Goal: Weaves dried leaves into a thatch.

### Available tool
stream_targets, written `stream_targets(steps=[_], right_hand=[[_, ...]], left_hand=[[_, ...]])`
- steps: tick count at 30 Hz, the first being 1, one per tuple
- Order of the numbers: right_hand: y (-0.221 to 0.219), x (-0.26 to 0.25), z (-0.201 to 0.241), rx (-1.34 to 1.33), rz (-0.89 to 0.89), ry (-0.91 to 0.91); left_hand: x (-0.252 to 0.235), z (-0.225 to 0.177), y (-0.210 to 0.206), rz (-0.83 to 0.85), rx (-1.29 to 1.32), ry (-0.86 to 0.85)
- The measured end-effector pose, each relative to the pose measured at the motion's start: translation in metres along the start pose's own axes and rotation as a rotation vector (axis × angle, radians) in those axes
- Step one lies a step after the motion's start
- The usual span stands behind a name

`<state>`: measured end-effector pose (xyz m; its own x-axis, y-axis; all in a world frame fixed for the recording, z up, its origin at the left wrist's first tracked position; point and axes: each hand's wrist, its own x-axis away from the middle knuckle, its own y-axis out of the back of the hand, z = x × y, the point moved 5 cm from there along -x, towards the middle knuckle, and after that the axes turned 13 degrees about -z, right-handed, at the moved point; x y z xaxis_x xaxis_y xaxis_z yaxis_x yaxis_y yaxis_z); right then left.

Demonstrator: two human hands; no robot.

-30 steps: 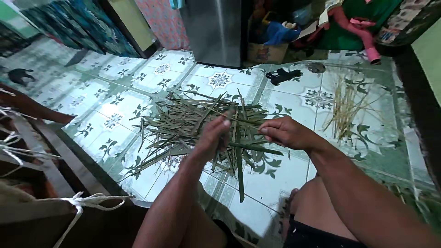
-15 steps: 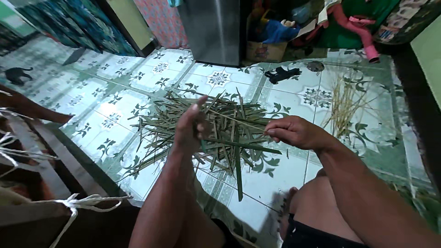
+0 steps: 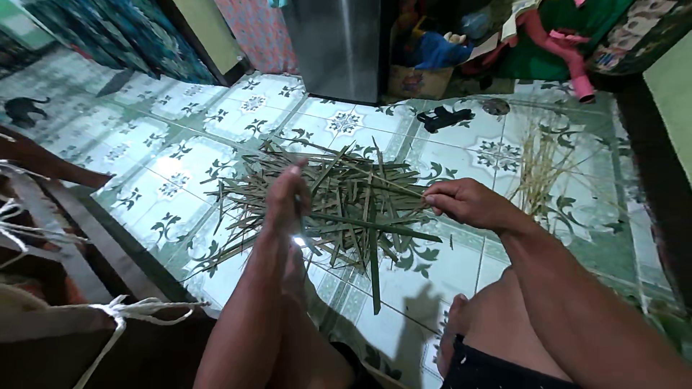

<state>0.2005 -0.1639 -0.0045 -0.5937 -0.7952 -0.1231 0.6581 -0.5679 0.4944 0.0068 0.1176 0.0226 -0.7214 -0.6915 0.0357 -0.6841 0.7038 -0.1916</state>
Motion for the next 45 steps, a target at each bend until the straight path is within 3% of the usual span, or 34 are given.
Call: stream_targets(steps=[3,6,9,12,14,17,23,27,30,32,35,38,43,45], right_hand=[[-0.013,-0.003,0.009,-0.030,0.009,0.006],[-0.020,-0.002,0.018,-0.050,0.044,0.089],[-0.009,0.001,0.015,-0.038,0.063,0.178],[0.007,0.005,0.005,0.008,0.025,0.173],[0.014,0.005,-0.002,0.053,0.005,0.106],[0.013,0.002,-0.012,0.182,0.006,0.015],[-0.010,-0.008,-0.001,0.184,-0.092,0.027],[-0.031,-0.009,0.015,0.022,-0.108,0.054],[-0.031,-0.007,0.022,-0.077,-0.124,0.098],[-0.027,-0.006,0.024,-0.105,-0.099,0.135],[-0.018,-0.002,0.021,-0.080,-0.067,0.191],[-0.012,-0.001,0.017,-0.044,-0.154,0.185],[-0.023,0.000,0.028,-0.103,-0.191,0.126],[-0.022,0.001,0.030,-0.153,-0.176,0.121]], left_hand=[[0.015,0.014,-0.044,0.192,-0.170,0.063],[0.022,0.013,-0.061,0.232,-0.109,0.116],[0.007,-0.006,-0.034,0.166,0.081,0.066],[-0.010,-0.023,0.009,-0.024,0.253,0.008],[-0.012,-0.021,0.024,-0.095,0.141,-0.046],[-0.005,-0.008,0.019,-0.042,-0.138,-0.073],[0.027,0.024,-0.051,0.355,-0.656,0.085],[0.049,0.039,-0.101,0.393,-0.472,0.056],[0.058,0.044,-0.114,0.386,-0.376,0.079],[0.053,0.040,-0.108,0.334,-0.325,0.095],[0.028,0.022,-0.081,0.119,-0.120,0.079],[0.013,0.016,-0.068,0.026,-0.022,0.080],[0.051,0.042,-0.117,0.303,-0.212,0.189],[0.047,0.036,-0.113,0.275,-0.152,0.175]])
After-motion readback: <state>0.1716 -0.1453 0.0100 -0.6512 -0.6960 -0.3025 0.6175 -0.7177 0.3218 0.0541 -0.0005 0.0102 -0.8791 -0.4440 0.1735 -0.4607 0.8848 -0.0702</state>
